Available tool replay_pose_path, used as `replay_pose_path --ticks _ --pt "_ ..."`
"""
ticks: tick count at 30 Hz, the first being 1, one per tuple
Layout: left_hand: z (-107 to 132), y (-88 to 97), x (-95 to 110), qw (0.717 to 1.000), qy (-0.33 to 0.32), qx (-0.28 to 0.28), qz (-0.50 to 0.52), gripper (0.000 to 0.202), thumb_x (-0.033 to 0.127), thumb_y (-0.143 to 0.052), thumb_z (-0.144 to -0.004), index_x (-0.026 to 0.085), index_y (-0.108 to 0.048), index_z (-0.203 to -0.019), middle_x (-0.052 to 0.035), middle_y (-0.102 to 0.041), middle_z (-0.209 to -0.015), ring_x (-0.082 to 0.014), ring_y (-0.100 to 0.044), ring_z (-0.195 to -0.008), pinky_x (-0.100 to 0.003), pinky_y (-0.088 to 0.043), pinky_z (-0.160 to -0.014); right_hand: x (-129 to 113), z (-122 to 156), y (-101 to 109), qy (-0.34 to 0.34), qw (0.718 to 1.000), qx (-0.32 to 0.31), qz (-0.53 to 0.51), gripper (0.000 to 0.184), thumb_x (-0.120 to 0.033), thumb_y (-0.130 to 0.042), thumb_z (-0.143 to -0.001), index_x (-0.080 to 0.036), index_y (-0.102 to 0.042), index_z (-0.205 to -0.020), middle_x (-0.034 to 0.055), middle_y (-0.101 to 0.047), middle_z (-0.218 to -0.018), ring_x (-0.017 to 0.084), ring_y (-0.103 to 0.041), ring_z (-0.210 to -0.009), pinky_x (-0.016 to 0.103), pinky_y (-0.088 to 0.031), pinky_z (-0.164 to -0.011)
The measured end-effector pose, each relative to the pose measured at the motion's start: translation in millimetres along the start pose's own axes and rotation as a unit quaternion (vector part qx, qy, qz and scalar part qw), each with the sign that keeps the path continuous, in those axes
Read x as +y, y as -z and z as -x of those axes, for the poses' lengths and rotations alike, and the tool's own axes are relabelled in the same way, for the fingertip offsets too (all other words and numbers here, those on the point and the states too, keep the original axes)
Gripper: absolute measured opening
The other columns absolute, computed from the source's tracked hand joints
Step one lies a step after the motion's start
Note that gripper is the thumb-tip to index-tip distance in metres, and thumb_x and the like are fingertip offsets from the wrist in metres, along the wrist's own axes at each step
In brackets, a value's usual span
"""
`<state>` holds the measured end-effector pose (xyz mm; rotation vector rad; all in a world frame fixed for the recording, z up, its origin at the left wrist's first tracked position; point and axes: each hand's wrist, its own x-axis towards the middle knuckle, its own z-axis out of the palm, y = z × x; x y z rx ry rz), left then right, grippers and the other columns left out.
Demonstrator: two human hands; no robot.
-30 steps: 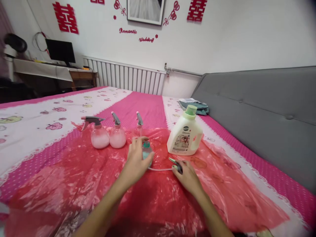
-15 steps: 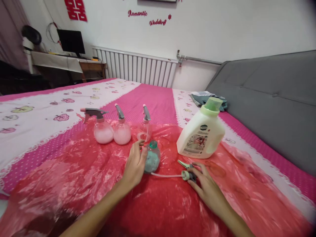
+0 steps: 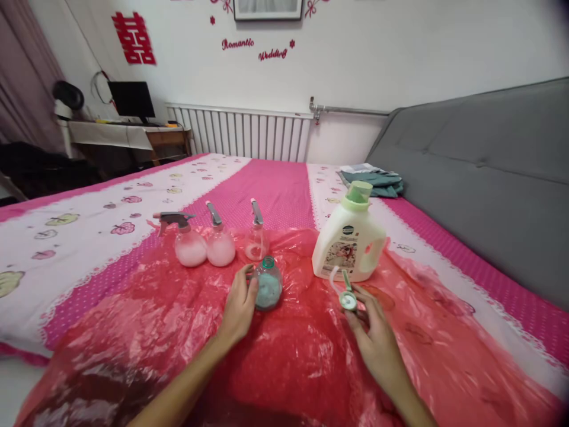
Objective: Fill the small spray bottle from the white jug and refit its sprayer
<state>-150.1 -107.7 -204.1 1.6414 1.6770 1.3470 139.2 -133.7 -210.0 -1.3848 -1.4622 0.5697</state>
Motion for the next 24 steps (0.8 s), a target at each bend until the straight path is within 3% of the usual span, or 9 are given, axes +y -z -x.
replay_pose_path --ticks 4,8,12,19,24 --pt "8 -6.1 -1 1.0 -0.022 0.004 -0.019 0.056 0.053 -0.046 -0.101 0.017 -0.043 -0.144 -0.0181 -0.055 -0.146 -0.0331 -0.052 -0.139 -0.057 -0.035 -0.12 -4 2 -26 -0.019 0.997 0.069 -0.03 0.042 -0.055 -0.059 -0.09 -0.021 -0.066 -0.114 0.0158 -0.054 -0.136 0.026 -0.066 -0.113 0.043 -0.058 -0.097" --pt "3 -6.2 2 0.997 -0.055 -0.014 -0.047 0.071 0.046 -0.067 -0.088 0.016 -0.041 -0.147 -0.0186 -0.054 -0.15 -0.036 -0.05 -0.142 -0.056 -0.035 -0.121 -13 -10 -40 -0.024 0.992 0.118 -0.047 0.043 -0.055 -0.061 -0.089 -0.021 -0.066 -0.115 0.0153 -0.048 -0.134 0.026 -0.065 -0.111 0.045 -0.057 -0.098" --pt "-7 0.8 5 0.993 -0.086 -0.042 -0.076 0.077 0.039 -0.079 -0.075 0.019 -0.048 -0.143 -0.016 -0.063 -0.142 -0.0375 -0.059 -0.133 -0.055 -0.043 -0.115 -18 -24 -37 -0.008 0.989 0.134 -0.059 0.044 -0.056 -0.064 -0.086 -0.021 -0.067 -0.113 0.0153 -0.046 -0.136 0.026 -0.064 -0.113 0.043 -0.059 -0.094" --pt "-15 8.0 1 0.989 -0.105 -0.049 -0.095 0.07 0.038 -0.083 -0.071 0.023 -0.056 -0.134 -0.0139 -0.071 -0.13 -0.0392 -0.067 -0.12 -0.059 -0.05 -0.104 -7 -17 -27 -0.004 0.988 0.147 -0.042 0.046 -0.057 -0.066 -0.083 -0.019 -0.067 -0.109 0.0179 -0.047 -0.142 0.026 -0.066 -0.109 0.043 -0.06 -0.09" --pt "-22 15.7 5 0.989 -0.118 -0.037 -0.086 0.068 0.04 -0.083 -0.072 0.025 -0.056 -0.132 -0.0146 -0.072 -0.128 -0.0389 -0.07 -0.115 -0.058 -0.054 -0.099 -26 -18 -19 0.021 0.989 0.144 -0.015 0.042 -0.055 -0.065 -0.084 -0.02 -0.07 -0.107 0.0186 -0.05 -0.149 0.027 -0.066 -0.11 0.041 -0.061 -0.083"
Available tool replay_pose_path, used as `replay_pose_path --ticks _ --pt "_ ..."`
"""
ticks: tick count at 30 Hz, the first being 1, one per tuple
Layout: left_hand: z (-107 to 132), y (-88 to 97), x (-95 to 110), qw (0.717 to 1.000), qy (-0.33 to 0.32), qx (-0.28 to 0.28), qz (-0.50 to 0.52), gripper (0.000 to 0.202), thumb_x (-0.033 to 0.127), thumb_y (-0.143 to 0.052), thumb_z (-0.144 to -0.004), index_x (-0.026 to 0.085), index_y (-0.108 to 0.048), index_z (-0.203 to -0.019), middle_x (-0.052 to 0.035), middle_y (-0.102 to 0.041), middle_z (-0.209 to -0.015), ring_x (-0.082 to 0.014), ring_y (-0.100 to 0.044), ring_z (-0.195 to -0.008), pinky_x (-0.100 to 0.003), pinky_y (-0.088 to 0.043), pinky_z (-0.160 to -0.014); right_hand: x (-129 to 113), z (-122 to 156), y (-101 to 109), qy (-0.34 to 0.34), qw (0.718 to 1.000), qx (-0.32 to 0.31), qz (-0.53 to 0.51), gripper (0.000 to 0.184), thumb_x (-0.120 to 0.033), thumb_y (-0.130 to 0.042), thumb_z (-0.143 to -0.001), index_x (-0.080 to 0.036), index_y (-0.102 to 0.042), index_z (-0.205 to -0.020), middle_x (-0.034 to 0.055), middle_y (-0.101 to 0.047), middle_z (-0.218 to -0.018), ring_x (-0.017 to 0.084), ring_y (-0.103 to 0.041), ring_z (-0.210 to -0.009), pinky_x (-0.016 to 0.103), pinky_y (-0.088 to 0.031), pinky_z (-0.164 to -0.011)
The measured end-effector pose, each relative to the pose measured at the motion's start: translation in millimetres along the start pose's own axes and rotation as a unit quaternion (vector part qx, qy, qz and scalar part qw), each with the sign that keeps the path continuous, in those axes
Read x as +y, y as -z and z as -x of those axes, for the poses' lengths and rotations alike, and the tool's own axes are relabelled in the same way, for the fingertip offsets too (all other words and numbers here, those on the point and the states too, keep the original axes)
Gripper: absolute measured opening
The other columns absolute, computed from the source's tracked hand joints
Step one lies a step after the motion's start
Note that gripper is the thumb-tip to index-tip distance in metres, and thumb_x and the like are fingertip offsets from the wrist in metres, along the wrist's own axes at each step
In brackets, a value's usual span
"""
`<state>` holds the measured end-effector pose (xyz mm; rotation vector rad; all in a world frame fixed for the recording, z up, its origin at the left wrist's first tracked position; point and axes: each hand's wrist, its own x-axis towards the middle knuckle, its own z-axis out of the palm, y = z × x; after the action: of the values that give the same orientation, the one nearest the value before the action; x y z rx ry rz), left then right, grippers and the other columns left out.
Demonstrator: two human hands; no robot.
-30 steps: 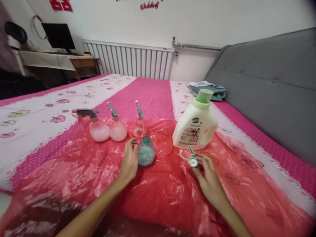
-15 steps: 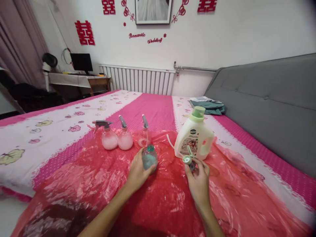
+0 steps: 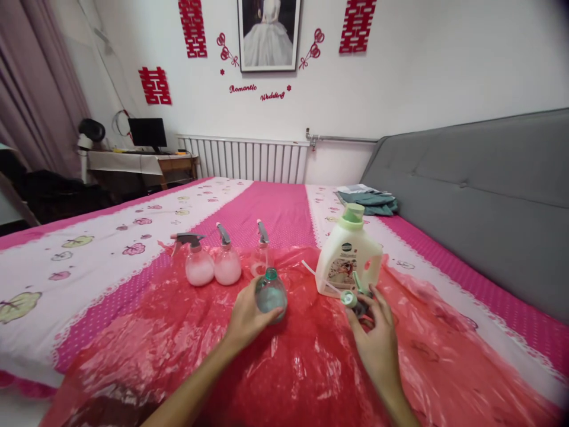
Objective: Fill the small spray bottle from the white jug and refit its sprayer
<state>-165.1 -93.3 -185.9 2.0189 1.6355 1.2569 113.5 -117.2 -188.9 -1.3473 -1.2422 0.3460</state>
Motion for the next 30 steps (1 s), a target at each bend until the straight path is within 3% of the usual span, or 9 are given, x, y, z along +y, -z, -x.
replay_pose_path --ticks 4,9,14,20,24,30 --pt "-1 7.8 10 1.0 -0.009 0.002 -0.001 0.069 0.041 -0.085 -0.067 0.024 -0.058 -0.128 -0.0143 -0.073 -0.125 -0.0405 -0.07 -0.112 -0.06 -0.054 -0.098 -23 -13 10 0.024 0.999 0.019 0.02 0.043 -0.056 -0.064 -0.084 -0.02 -0.072 -0.106 0.0191 -0.055 -0.144 0.03 -0.065 -0.116 0.046 -0.059 -0.091" --pt "18 6.9 22 1.0 -0.022 -0.02 -0.005 0.072 0.033 -0.085 -0.068 0.024 -0.057 -0.133 -0.0114 -0.071 -0.131 -0.0376 -0.067 -0.118 -0.059 -0.051 -0.103 -46 -13 28 0.059 0.997 0.029 0.051 0.035 -0.053 -0.065 -0.085 -0.025 -0.075 -0.104 0.0131 -0.058 -0.141 0.031 -0.06 -0.126 0.05 -0.055 -0.103" --pt "33 2.0 19 0.998 -0.025 -0.057 -0.016 0.074 0.035 -0.087 -0.066 0.023 -0.057 -0.133 -0.0126 -0.07 -0.133 -0.0392 -0.065 -0.12 -0.062 -0.046 -0.107 -51 -5 30 0.099 0.99 0.049 0.087 0.034 -0.049 -0.064 -0.089 -0.026 -0.078 -0.11 0.0118 -0.061 -0.141 0.031 -0.061 -0.128 0.052 -0.052 -0.107" --pt "27 8.8 20 0.99 -0.027 -0.127 -0.058 0.077 0.036 -0.085 -0.072 0.023 -0.05 -0.14 -0.0133 -0.069 -0.133 -0.0389 -0.063 -0.124 -0.062 -0.041 -0.11 -53 -6 30 0.137 0.983 0.098 0.07 0.035 -0.041 -0.061 -0.094 -0.025 -0.076 -0.121 0.0116 -0.061 -0.145 0.031 -0.059 -0.133 0.054 -0.049 -0.112" --pt "26 11.1 24 0.987 -0.029 -0.147 -0.05 0.079 0.038 -0.088 -0.07 0.025 -0.052 -0.139 -0.0115 -0.068 -0.134 -0.0381 -0.063 -0.124 -0.058 -0.044 -0.109 -64 -18 39 0.157 0.98 0.098 0.074 0.035 -0.038 -0.059 -0.096 -0.025 -0.075 -0.124 0.0096 -0.056 -0.152 0.032 -0.055 -0.139 0.057 -0.045 -0.117" --pt "29 6.0 27 0.986 -0.012 -0.158 -0.058 0.079 0.037 -0.088 -0.072 0.023 -0.05 -0.14 -0.013 -0.068 -0.135 -0.0383 -0.062 -0.123 -0.059 -0.044 -0.108 -74 -36 43 0.153 0.985 0.073 0.042 0.041 -0.037 -0.059 -0.095 -0.026 -0.07 -0.132 0.0088 -0.049 -0.158 0.033 -0.059 -0.134 0.058 -0.052 -0.108"
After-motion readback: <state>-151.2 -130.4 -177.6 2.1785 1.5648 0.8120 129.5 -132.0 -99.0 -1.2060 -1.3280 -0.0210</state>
